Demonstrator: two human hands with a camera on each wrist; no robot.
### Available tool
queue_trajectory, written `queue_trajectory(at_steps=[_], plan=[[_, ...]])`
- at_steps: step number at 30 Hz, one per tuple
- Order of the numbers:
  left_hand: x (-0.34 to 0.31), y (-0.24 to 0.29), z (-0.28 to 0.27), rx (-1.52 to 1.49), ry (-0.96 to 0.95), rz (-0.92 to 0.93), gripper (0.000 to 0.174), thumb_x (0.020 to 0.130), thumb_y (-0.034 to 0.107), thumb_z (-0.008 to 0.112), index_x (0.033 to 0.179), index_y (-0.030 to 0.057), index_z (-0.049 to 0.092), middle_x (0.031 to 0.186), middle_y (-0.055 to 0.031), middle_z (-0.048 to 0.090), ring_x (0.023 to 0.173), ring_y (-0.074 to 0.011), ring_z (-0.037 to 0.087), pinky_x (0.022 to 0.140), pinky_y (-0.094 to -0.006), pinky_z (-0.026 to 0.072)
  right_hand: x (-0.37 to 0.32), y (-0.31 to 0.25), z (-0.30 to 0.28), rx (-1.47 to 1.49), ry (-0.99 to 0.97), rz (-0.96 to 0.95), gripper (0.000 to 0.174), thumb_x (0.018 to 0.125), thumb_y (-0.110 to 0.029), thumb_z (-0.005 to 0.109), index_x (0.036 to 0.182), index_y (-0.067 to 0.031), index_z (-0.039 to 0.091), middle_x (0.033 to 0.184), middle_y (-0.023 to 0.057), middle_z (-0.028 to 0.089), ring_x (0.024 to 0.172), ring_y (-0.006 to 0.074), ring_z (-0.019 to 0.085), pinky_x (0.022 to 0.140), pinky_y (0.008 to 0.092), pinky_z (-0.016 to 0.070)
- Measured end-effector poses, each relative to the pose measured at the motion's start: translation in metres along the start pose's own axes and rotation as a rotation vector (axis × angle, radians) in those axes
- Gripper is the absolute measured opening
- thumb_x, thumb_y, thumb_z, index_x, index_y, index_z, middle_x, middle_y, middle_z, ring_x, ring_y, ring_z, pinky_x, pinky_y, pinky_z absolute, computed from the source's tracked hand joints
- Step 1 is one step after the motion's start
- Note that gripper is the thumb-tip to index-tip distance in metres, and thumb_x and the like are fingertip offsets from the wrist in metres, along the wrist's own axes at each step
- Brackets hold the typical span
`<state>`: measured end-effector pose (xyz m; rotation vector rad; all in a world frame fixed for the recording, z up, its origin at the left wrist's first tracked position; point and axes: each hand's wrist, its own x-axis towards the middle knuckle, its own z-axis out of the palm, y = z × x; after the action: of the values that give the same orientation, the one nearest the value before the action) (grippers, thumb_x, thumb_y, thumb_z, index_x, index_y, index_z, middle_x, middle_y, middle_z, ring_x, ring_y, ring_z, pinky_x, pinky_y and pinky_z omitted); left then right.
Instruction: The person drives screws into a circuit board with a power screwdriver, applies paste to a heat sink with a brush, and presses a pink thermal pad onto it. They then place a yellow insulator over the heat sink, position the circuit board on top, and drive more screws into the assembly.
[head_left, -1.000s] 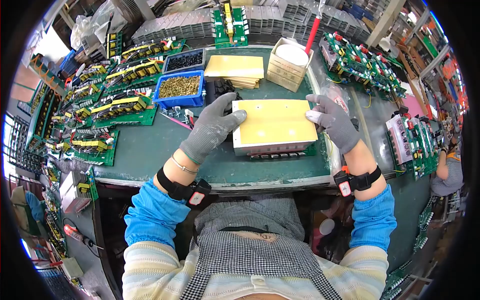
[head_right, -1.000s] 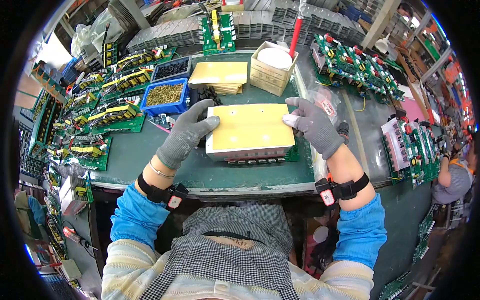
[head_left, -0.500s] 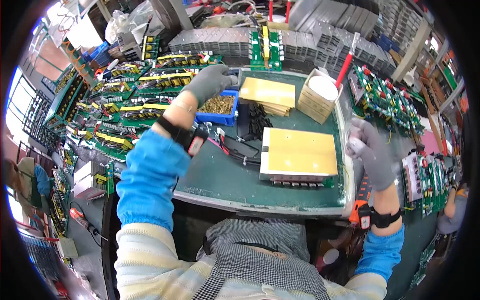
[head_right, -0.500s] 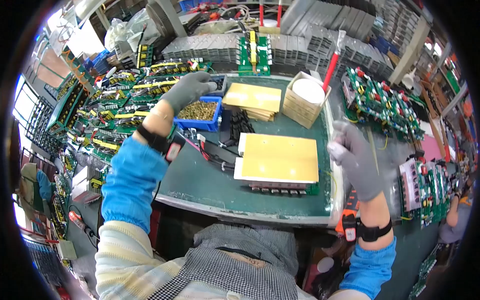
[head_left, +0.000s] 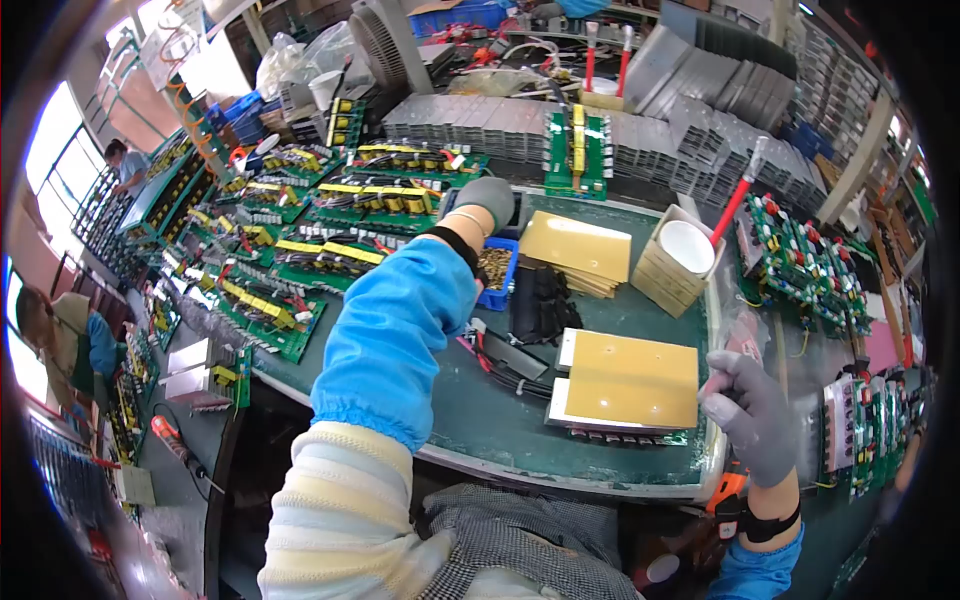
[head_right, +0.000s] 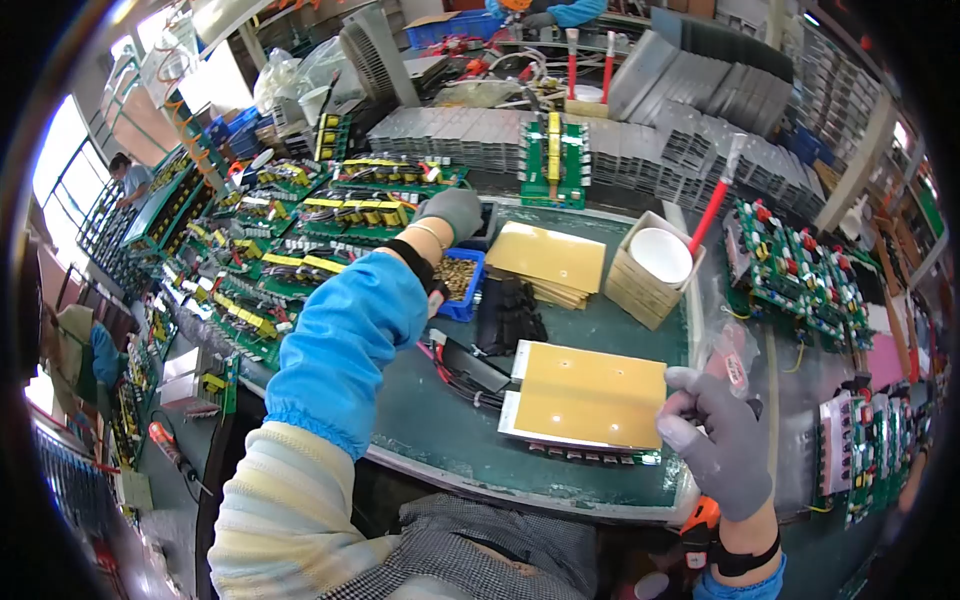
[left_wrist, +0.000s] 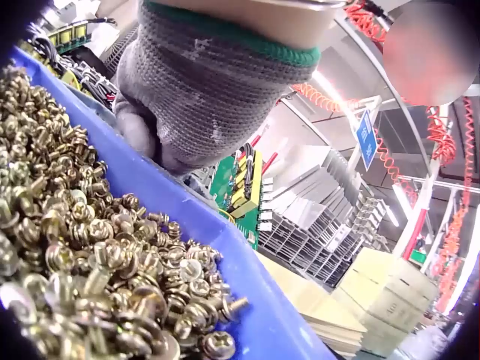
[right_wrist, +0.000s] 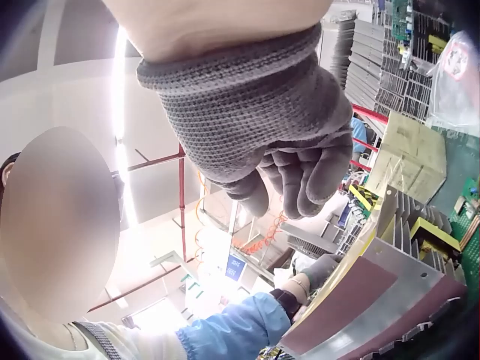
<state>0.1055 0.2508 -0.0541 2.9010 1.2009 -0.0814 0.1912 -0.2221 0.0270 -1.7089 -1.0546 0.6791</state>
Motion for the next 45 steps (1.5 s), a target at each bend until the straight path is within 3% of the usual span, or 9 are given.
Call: queue_trajectory(at_steps=[9, 11, 12, 14, 20, 30, 39, 43, 45], plan=[[-0.003, -0.012, 0.003, 0.121, 0.223, 0.148, 0.026, 0.088, 0.016, 0.055, 0.095, 0.0054, 0.077, 0.102, -0.02, 0.074, 0.095, -0.0379, 0.071, 0.082, -0.0475, 0.0575, 0.001, -0.012, 0.014, 0.006, -0.027, -0.058, 0.043, 0.086, -0.01, 0.066, 0.126, 0.0036, 0.057, 0.088, 0.0061, 0.064, 0.078, 0.0119, 0.059, 0.072, 0.0272, 0.0488], [-0.024, -0.014, -0.016, -0.678, 0.342, 0.16, 0.021, 0.093, 0.016, 0.061, 0.092, -0.0017, 0.072, 0.085, -0.0144, 0.073, 0.073, -0.0243, 0.07, 0.07, -0.0363, 0.0564, -0.002, -0.022, 0.014, -0.046, -0.002, -0.063, 0.043, 0.086, -0.011, 0.066, 0.126, 0.0035, 0.057, 0.088, 0.0056, 0.063, 0.078, 0.0115, 0.059, 0.073, 0.027, 0.0485], [-0.028, -0.015, -0.017, -1.507, 0.061, 0.17, 0.017, 0.097, 0.016, 0.064, 0.097, -0.0006, 0.068, 0.077, -0.0041, 0.065, 0.063, -0.0138, 0.059, 0.062, -0.0299, 0.052, -0.001, -0.026, 0.015, -0.056, 0.001, -0.077, 0.042, 0.087, -0.011, 0.066, 0.125, 0.0038, 0.058, 0.088, 0.0054, 0.063, 0.078, 0.0114, 0.059, 0.072, 0.0269, 0.0485], [-0.059, -0.004, -0.042, -1.84, -0.113, 0.056, 0.013, 0.102, 0.013, 0.059, 0.105, 0.0007, 0.062, 0.08, -0.0002, 0.058, 0.06, -0.0076, 0.052, 0.053, -0.0181, 0.0485, 0.004, -0.036, 0.019, -0.073, -0.002, -0.102, 0.041, 0.087, -0.011, 0.066, 0.125, 0.0034, 0.058, 0.089, 0.005, 0.064, 0.078, 0.0111, 0.059, 0.072, 0.026, 0.0481], [-0.151, 0.022, -0.055, -2.469, -0.67, 0.285, 0.018, 0.103, 0.006, 0.051, 0.119, -0.0002, 0.054, 0.1, -0.0083, 0.058, 0.075, -0.0102, 0.058, 0.055, -0.0175, 0.0519, 0.03, -0.066, 0.055, -0.083, 0.014, -0.269, 0.041, 0.089, -0.01, 0.067, 0.128, 0.0019, 0.057, 0.092, 0.0042, 0.065, 0.086, 0.0114, 0.062, 0.079, 0.0259, 0.0511], [-0.234, 0.061, -0.039, -2.592, -1.063, 0.22, 0.019, 0.104, 0.012, 0.053, 0.117, -0.0014, 0.055, 0.1, -0.0075, 0.061, 0.079, -0.0089, 0.06, 0.059, -0.0172, 0.0526, 0.062, -0.067, 0.102, -0.601, 0.286, -0.975, 0.045, 0.088, 0.0, 0.066, 0.132, -0.0077, 0.059, 0.096, 0.008, 0.068, 0.087, 0.0251, 0.067, 0.078, 0.0342, 0.0544], [-0.239, 0.062, -0.01, -2.515, -0.892, 0.285, 0.016, 0.104, 0.015, 0.053, 0.113, 0.0017, 0.056, 0.1, -0.0047, 0.059, 0.078, -0.0054, 0.057, 0.058, -0.0144, 0.0512, 0.058, -0.045, 0.091, -0.407, 0.181, -0.592, 0.034, 0.088, -0.003, 0.067, 0.121, -0.0045, 0.062, 0.088, 0.0087, 0.068, 0.08, 0.0223, 0.068, 0.073, 0.032, 0.053], [-0.239, 0.049, 0.01, -2.736, -0.818, 0.028, 0.022, 0.104, 0.015, 0.053, 0.12, 0.0009, 0.057, 0.105, -0.0068, 0.062, 0.086, -0.0128, 0.064, 0.065, -0.0207, 0.0564, 0.08, -0.001, 0.077, -0.453, 0.044, -0.365, 0.033, 0.086, -0.003, 0.065, 0.12, -0.0045, 0.062, 0.086, 0.0099, 0.068, 0.077, 0.024, 0.068, 0.073, 0.0338, 0.0528], [-0.239, 0.046, 0.019, -2.734, -0.781, 0.062, 0.024, 0.104, 0.017, 0.053, 0.122, 0.0019, 0.058, 0.106, -0.0075, 0.063, 0.089, -0.016, 0.065, 0.067, -0.0229, 0.0575, 0.086, 0.014, 0.078, -0.497, 0.014, -0.32, 0.033, 0.085, -0.003, 0.065, 0.118, -0.0052, 0.063, 0.085, 0.0112, 0.069, 0.077, 0.0273, 0.068, 0.074, 0.0356, 0.053]])
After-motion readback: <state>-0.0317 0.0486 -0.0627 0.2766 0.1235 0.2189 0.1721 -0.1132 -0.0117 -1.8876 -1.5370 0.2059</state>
